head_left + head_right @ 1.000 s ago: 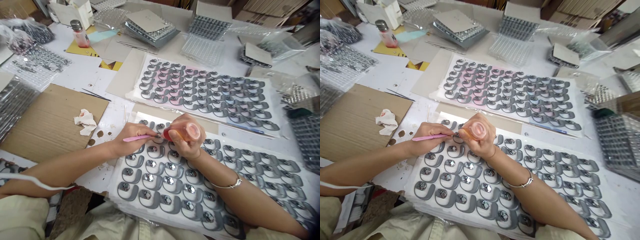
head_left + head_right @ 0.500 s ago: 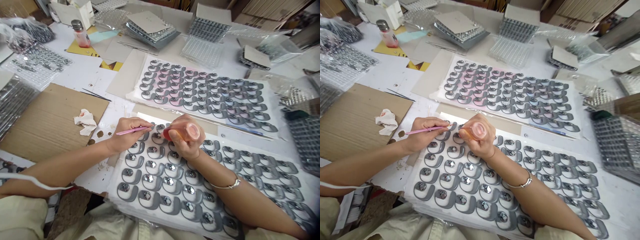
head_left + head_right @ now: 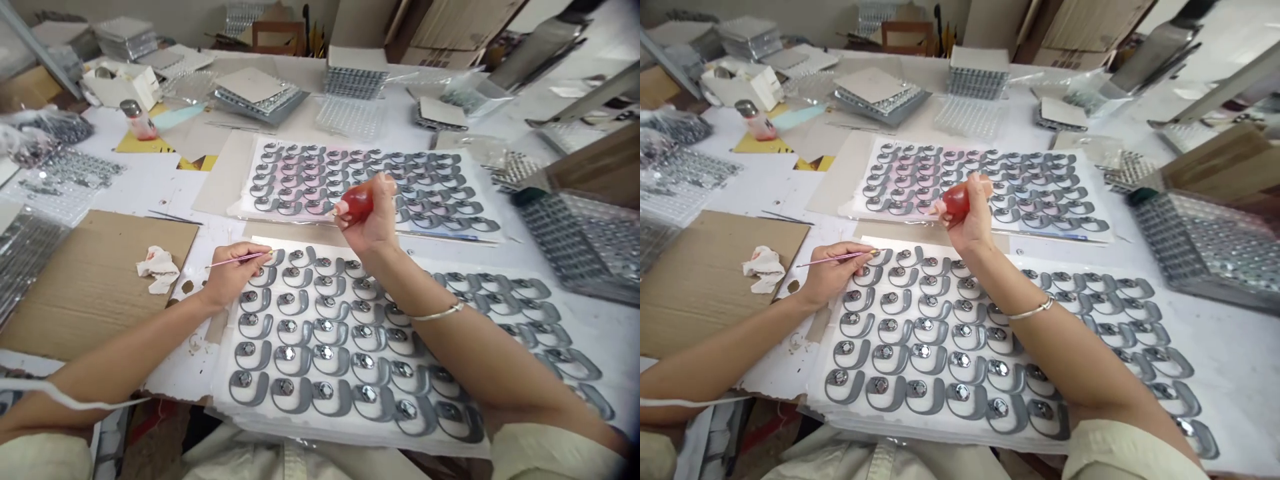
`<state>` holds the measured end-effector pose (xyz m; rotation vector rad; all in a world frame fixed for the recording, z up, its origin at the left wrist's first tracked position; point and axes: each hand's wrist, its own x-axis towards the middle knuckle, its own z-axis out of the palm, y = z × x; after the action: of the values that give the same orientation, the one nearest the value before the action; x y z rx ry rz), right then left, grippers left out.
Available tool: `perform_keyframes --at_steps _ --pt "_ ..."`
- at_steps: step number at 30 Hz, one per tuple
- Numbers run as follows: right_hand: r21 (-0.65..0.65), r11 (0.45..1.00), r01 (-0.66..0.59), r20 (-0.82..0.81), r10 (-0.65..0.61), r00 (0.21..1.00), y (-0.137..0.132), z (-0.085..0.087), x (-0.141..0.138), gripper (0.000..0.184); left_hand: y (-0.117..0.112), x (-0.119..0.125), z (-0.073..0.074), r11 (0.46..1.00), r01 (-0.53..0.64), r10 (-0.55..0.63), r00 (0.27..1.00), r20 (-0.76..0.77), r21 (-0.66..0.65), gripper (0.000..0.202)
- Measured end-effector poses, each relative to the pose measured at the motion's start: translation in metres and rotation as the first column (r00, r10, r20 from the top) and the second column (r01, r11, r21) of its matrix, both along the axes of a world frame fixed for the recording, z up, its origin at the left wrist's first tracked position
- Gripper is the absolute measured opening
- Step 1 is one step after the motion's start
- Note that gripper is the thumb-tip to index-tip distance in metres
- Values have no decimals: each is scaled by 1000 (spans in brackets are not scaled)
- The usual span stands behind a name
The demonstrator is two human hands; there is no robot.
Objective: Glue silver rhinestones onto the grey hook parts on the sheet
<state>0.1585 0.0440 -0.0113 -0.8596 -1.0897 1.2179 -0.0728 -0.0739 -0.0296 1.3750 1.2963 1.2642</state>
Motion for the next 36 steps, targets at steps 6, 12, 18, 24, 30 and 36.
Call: perform_keyframes --at_steps 6,12,18,24,30,36 --pt "-259 963 -73 -287 -5 958 2 10 4 62 5 2 14 996 20 1 975 -221 92 25" --pt "-164 981 -102 -291 50 955 7 22 14 61 29 19 36 965 181 -50 836 -546 189 28" --pt "-3 997 -77 -276 73 958 19 44 35 56 46 35 36 953 292 -233 538 -810 -80 23" --pt "168 980 -109 -70 123 990 21 58 68 54 47 43 36 944 273 -298 458 -838 -187 26" --pt "252 967 -34 51 22 998 20 57 74 56 54 42 38 914 338 -361 429 -828 -224 17" --pt "14 997 72 -96 -70 993 -1 81 67 68 49 34 30 966 251 -146 717 -682 57 24"
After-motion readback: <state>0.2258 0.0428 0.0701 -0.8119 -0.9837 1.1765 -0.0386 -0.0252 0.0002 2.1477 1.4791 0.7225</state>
